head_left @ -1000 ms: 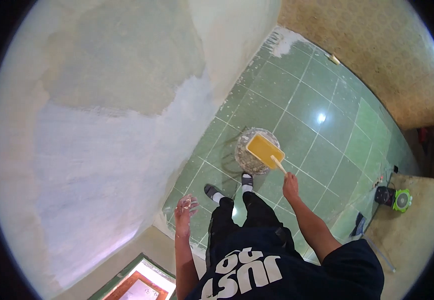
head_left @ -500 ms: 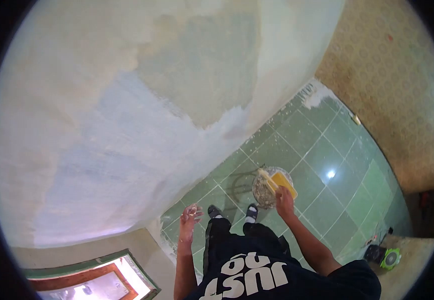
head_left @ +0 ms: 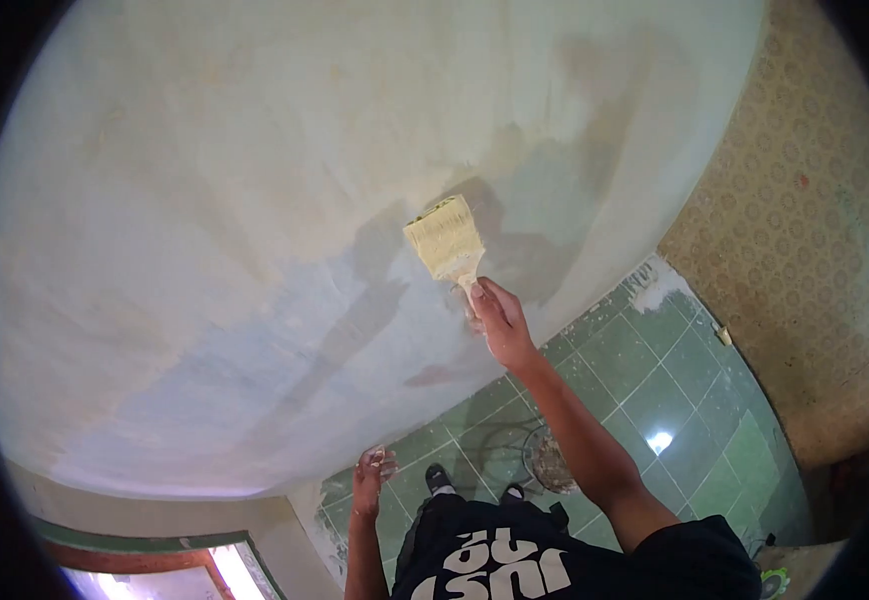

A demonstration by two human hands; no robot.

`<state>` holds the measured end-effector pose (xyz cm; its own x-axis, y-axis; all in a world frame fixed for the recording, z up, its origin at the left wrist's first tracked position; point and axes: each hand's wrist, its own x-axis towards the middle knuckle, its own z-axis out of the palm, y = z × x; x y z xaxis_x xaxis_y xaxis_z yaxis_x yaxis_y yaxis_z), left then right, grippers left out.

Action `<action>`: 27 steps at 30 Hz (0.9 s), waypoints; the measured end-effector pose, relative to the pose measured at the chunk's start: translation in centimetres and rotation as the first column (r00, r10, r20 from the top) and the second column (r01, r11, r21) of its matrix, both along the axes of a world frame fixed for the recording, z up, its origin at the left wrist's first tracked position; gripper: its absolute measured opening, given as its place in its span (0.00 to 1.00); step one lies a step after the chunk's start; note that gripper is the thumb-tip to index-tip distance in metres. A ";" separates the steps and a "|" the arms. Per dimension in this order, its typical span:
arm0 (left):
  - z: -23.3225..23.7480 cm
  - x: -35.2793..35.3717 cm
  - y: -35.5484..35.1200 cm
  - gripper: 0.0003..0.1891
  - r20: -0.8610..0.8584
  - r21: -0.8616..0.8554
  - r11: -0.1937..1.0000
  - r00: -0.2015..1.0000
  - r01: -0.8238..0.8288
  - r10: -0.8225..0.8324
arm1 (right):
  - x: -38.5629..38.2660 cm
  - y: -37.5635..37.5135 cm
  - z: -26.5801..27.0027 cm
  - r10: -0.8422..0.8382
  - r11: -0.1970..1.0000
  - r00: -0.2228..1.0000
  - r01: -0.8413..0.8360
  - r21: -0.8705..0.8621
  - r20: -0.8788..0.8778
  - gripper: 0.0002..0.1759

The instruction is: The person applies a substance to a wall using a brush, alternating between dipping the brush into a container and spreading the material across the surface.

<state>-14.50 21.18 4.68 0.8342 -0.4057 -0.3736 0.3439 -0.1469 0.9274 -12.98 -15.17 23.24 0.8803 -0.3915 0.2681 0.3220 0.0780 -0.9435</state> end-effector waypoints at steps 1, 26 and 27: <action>0.1 1.0 0.3 0.27 0.006 -0.007 1.000 1.000 0.006 -0.006 | 0.6 0.7 0.1 0.017 0.996 1.000 -0.015 0.082 -0.025 0.17; -2.6 11.6 -0.2 0.22 -0.031 -0.102 0.919 0.922 0.382 -0.387 | -4.9 4.8 11.6 -0.297 0.948 0.829 0.199 -0.247 -0.473 0.22; -2.8 12.1 -0.6 0.22 -0.039 -0.121 0.901 0.906 0.416 -0.423 | -4.5 4.9 13.5 -0.309 0.945 0.825 0.209 -0.252 -0.474 0.22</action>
<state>-2.36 20.62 1.88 0.5547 -0.7531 -0.3537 0.3299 -0.1911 0.9244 -17.45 -10.29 36.74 0.7852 -0.6124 -0.0923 -0.2142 -0.1288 -0.9683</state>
